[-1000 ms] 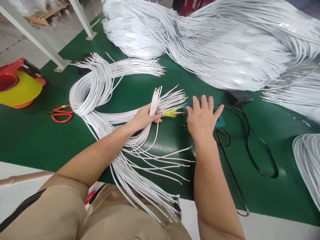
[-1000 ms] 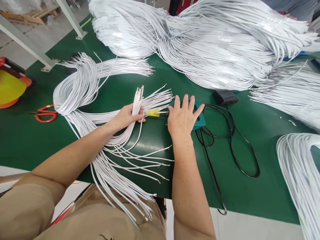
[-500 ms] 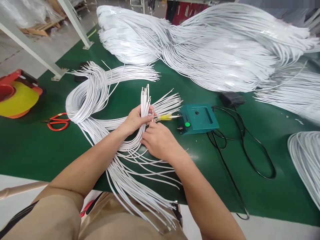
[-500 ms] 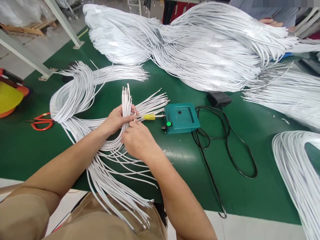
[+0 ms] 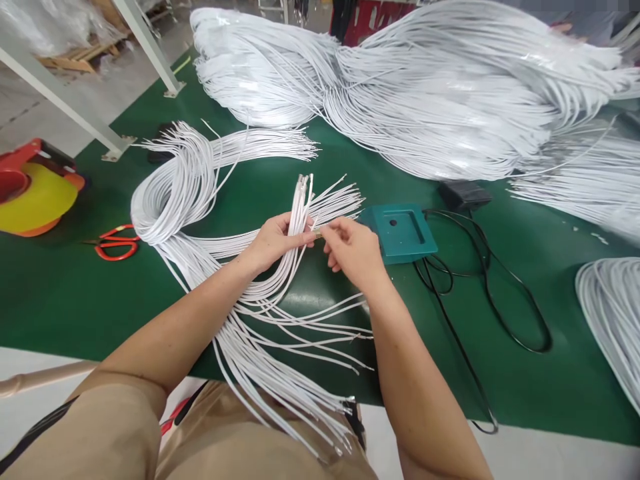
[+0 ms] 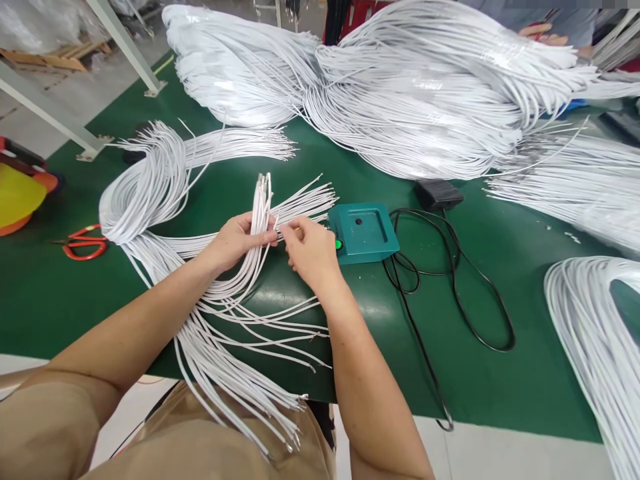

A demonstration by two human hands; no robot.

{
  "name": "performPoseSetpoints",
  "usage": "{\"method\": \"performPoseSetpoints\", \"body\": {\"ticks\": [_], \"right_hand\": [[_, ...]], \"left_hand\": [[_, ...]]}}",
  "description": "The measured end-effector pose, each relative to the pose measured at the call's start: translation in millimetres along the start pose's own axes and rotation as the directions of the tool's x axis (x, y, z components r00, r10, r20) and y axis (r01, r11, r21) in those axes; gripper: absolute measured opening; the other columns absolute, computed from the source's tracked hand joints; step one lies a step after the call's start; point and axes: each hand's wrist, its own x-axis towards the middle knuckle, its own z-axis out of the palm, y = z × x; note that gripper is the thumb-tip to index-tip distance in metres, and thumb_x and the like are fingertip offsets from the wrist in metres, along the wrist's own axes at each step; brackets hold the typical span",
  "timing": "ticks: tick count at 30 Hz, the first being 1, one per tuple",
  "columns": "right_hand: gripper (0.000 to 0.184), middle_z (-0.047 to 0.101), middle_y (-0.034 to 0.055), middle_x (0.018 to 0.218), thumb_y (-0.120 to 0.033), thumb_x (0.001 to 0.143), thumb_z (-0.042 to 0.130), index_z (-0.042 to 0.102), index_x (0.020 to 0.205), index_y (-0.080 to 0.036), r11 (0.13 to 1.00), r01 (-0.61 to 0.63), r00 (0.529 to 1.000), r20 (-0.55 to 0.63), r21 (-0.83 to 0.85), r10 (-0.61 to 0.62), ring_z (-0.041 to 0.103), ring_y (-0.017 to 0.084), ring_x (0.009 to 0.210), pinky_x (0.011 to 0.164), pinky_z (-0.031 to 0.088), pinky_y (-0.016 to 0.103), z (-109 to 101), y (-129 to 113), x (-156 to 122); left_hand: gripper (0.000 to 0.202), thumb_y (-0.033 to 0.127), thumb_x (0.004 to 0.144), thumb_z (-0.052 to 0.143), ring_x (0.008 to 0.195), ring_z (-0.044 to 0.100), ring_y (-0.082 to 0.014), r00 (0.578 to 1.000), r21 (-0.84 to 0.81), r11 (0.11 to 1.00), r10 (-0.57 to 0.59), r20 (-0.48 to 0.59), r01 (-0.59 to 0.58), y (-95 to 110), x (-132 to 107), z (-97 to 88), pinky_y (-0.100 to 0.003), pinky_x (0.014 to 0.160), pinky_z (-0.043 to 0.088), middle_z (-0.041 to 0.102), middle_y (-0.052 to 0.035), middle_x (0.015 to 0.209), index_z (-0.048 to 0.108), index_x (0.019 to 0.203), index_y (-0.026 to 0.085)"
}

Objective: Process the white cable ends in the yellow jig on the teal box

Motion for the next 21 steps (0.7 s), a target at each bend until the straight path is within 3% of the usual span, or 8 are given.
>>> {"method": "performPoseSetpoints", "body": {"ticks": [3, 7, 12, 15, 18, 21], "right_hand": [[0.022, 0.056, -0.0071, 0.054, -0.039, 0.076, 0.066, 0.062, 0.086, -0.020, 0.977, 0.008, 0.996, -0.093, 0.214, 0.012, 0.048, 0.008, 0.039, 0.039, 0.038, 0.021, 0.6, 6.9, 9.1], [0.019, 0.050, -0.0070, 0.048, -0.034, 0.075, 0.067, 0.060, 0.070, -0.017, 0.934, 0.056, 0.995, -0.096, 0.352, -0.023, 0.043, 0.007, 0.040, 0.041, 0.036, 0.022, 6.4, 9.8, 10.4], [0.015, 0.049, -0.0067, 0.047, -0.027, 0.074, 0.066, 0.062, 0.065, -0.016, 0.876, 0.079, 0.996, -0.079, 0.475, -0.047, 0.042, 0.006, 0.043, 0.047, 0.037, 0.022, 12.0, 10.2, 10.6], [0.013, 0.047, -0.0070, 0.048, -0.023, 0.069, 0.067, 0.059, 0.061, -0.016, 0.774, 0.005, 0.998, -0.049, 0.633, 0.034, 0.038, 0.005, 0.043, 0.044, 0.033, 0.021, 16.2, 9.2, 11.7], [0.020, 0.044, -0.0070, 0.048, -0.018, 0.065, 0.065, 0.050, 0.052, -0.017, 0.643, -0.122, 0.991, 0.057, 0.756, 0.122, 0.035, 0.004, 0.041, 0.041, 0.029, 0.020, 18.1, 7.6, 12.8], [0.020, 0.041, -0.0064, 0.047, -0.024, 0.067, 0.063, 0.050, 0.053, -0.017, 0.598, -0.200, 0.980, 0.162, 0.776, 0.118, 0.038, 0.006, 0.042, 0.041, 0.030, 0.021, 16.2, 7.5, 14.1]], "left_hand": [[0.036, 0.033, 0.063, 0.083, 0.067, 0.061, -0.0123, 0.998, 0.071, 0.997, 0.006, 0.062, -0.010, 1.9, -3.9, 4.8, -0.026, 0.070, 0.048, 0.062, 0.0017, 0.072, 0.060, 0.082, 0.014], [0.033, 0.030, 0.064, 0.082, 0.066, 0.056, -0.0088, 0.999, 0.105, 0.993, 0.044, 0.032, -0.047, 1.9, -6.6, 8.0, -0.023, 0.067, 0.044, 0.059, 0.0029, 0.073, 0.056, 0.077, 0.015], [0.037, 0.033, 0.064, 0.082, 0.067, 0.059, -0.0093, 0.999, 0.030, 0.999, 0.044, -0.009, -0.044, 1.4, -5.7, 10.9, -0.022, 0.063, 0.044, 0.060, 0.0022, 0.075, 0.052, 0.078, 0.015], [0.040, 0.031, 0.063, 0.083, 0.064, 0.061, -0.0096, 0.998, 0.013, 0.998, 0.063, -0.019, -0.063, 3.6, -5.5, 12.2, -0.022, 0.061, 0.045, 0.060, 0.0029, 0.073, 0.050, 0.078, 0.015], [0.038, 0.028, 0.065, 0.081, 0.063, 0.062, -0.0098, 0.997, -0.028, 0.997, 0.078, 0.016, -0.078, 4.8, -5.9, 12.7, -0.023, 0.062, 0.047, 0.062, 0.0029, 0.071, 0.048, 0.078, 0.015], [0.032, 0.025, 0.071, 0.077, 0.065, 0.064, -0.0109, 0.991, -0.040, 0.995, 0.099, 0.089, -0.095, 3.2, -6.3, 13.3, -0.025, 0.066, 0.050, 0.065, 0.0008, 0.073, 0.047, 0.079, 0.016]]}}
